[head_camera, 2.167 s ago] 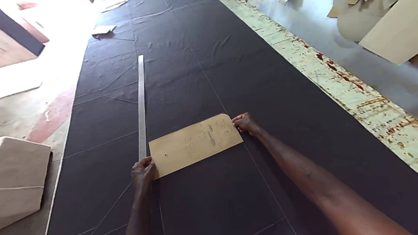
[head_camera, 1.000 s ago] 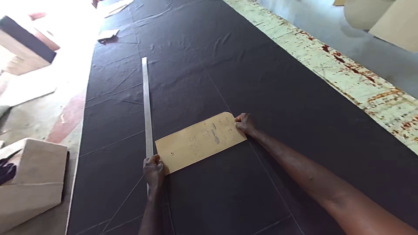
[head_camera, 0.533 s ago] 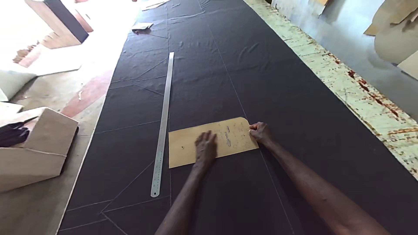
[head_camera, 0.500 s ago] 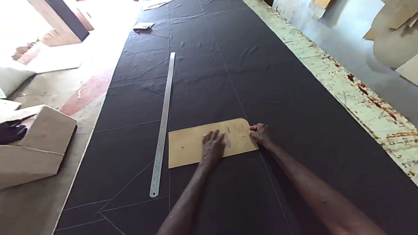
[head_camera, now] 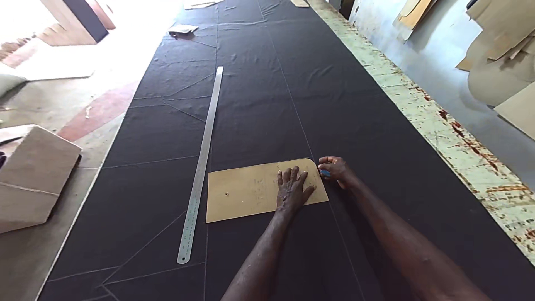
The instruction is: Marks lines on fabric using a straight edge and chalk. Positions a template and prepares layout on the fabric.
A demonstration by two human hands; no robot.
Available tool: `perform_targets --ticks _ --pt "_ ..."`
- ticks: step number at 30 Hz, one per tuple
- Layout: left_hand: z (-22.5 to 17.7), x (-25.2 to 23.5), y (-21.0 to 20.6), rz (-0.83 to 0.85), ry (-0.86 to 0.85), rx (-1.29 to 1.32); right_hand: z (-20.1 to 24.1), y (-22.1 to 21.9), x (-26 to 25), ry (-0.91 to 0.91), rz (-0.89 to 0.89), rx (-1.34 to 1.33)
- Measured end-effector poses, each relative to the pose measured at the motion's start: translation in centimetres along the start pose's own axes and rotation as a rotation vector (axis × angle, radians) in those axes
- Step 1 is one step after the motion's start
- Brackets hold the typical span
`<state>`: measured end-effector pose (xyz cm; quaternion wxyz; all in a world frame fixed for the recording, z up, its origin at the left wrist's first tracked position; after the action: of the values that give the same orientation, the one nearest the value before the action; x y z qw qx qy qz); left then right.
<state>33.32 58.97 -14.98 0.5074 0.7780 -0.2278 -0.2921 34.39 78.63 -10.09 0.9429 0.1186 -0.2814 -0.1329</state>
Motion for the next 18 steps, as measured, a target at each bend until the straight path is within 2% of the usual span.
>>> perform_targets --ticks 3,6,8,10,14,18 --pt "-0.1 0.0 -0.2 -0.004 0.000 -0.003 1.7 -0.4 -1.6 0.229 -0.017 0.044" --pt "0.1 0.0 -0.4 -0.004 0.002 -0.009 3.2 -1.5 -4.1 0.425 -0.179 0.294" --pt "-0.1 0.1 -0.1 0.007 0.007 -0.010 3.9 -2.3 -4.7 0.465 -0.237 0.494" --pt "-0.7 0.6 1.3 0.025 0.008 0.017 4.3 -2.9 -5.1 0.486 -0.226 0.621" --pt "-1.3 1.1 2.4 0.023 0.010 0.044 4.7 -3.5 -5.1 0.584 -0.132 0.635" --pt "-0.2 0.2 0.3 -0.010 -0.002 -0.003 5.3 -4.0 -5.0 0.716 -0.073 0.749"
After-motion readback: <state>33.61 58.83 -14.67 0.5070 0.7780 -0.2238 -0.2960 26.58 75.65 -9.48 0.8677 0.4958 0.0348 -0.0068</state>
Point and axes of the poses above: each hand's wrist, its own x-axis away from the middle knuckle, its own y-axis out of the back of the hand, z = x × y, the point moved 3 cm from there along -x, towards the middle knuckle, and after that the axes turned 9 degrees about -y, right-handed, at the moved point
